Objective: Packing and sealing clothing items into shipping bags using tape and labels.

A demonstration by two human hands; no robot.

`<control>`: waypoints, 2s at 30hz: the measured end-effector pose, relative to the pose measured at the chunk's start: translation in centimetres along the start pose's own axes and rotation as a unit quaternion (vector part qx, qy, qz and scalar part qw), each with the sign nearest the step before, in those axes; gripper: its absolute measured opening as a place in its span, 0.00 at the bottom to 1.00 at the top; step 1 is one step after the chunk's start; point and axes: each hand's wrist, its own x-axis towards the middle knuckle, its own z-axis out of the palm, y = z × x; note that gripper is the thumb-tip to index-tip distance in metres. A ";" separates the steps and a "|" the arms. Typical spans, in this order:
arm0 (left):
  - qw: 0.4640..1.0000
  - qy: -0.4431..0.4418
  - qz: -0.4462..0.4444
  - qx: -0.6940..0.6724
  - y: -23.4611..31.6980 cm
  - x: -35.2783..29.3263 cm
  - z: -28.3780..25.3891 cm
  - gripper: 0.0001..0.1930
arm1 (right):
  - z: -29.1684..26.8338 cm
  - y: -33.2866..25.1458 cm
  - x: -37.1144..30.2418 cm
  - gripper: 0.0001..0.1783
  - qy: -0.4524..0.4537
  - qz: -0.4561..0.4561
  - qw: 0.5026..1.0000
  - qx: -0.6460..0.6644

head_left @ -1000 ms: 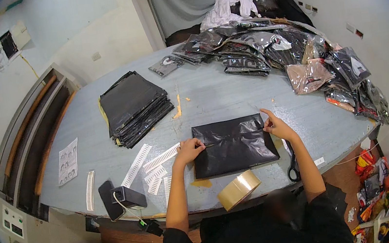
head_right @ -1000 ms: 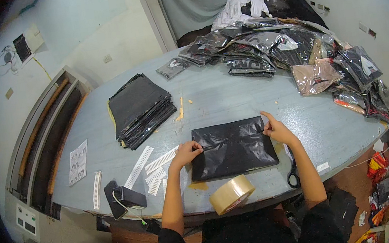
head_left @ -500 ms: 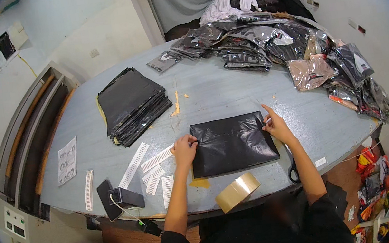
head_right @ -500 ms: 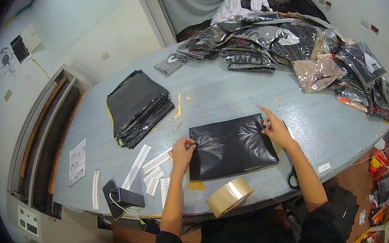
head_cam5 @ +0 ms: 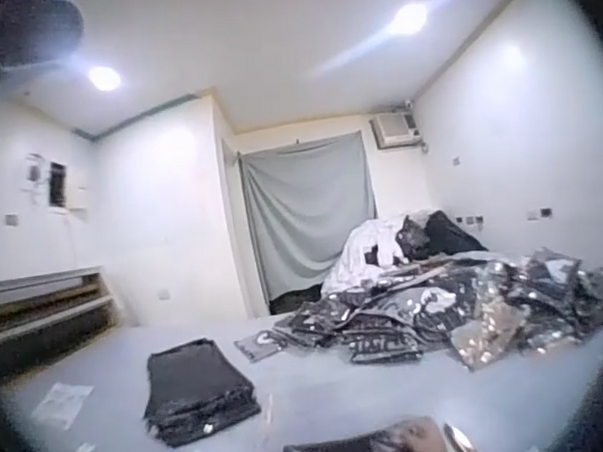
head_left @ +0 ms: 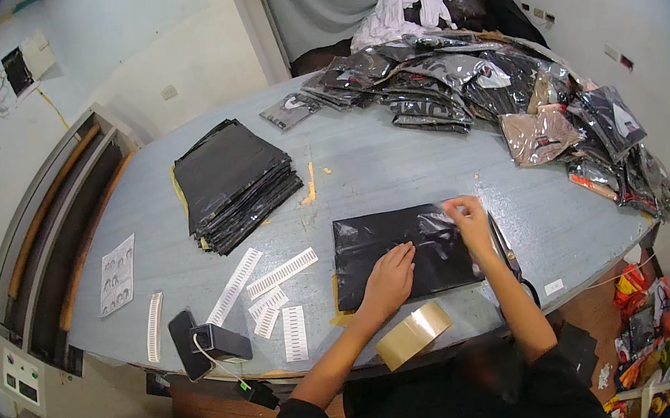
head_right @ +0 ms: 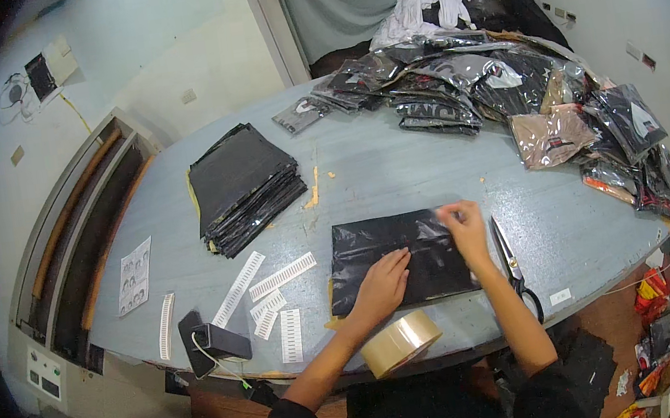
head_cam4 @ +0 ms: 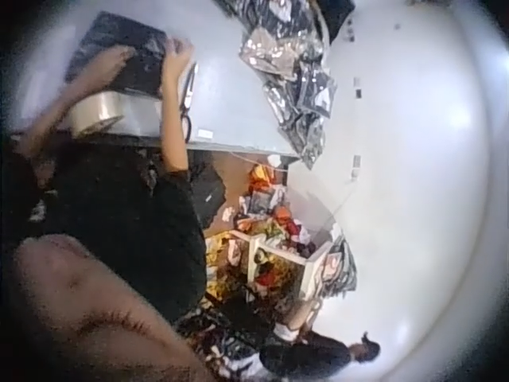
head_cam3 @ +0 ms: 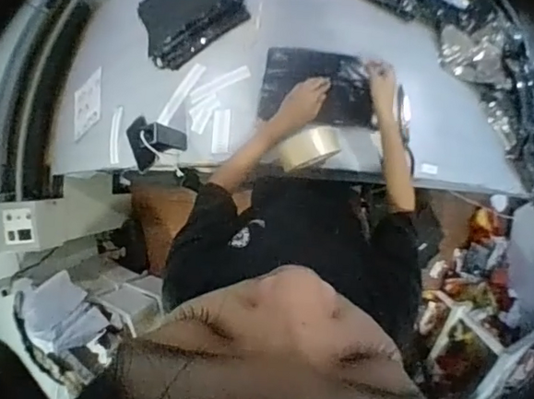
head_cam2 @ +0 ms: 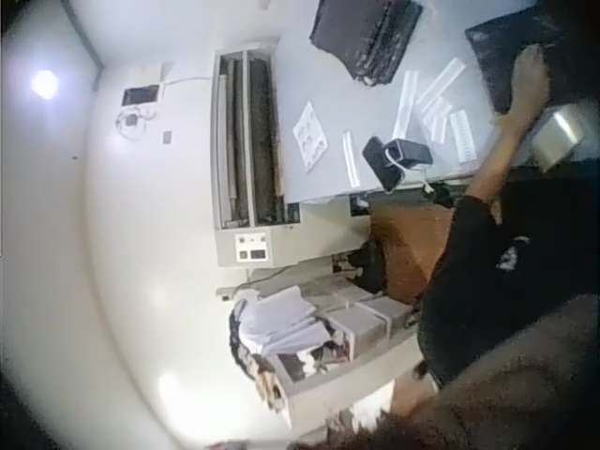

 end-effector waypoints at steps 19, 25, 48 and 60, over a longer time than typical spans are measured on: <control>0.993 0.091 -0.070 0.037 0.5 -0.2 -0.7 0.14 | 4.9 1.4 -1.0 0.09 -0.114 -0.038 0.982 -0.142; 0.992 0.089 -0.083 0.019 0.3 -0.3 -0.5 0.13 | 5.3 1.3 -1.3 0.07 -0.086 -0.067 0.982 -0.154; 0.992 0.077 -0.089 0.042 0.6 0.1 -1.1 0.21 | 5.4 0.9 -2.1 0.06 -0.022 -0.144 0.974 -0.175; 0.991 0.078 -0.098 0.045 0.5 0.0 -0.9 0.21 | 5.4 0.4 -1.9 0.05 -0.011 -0.178 0.976 -0.124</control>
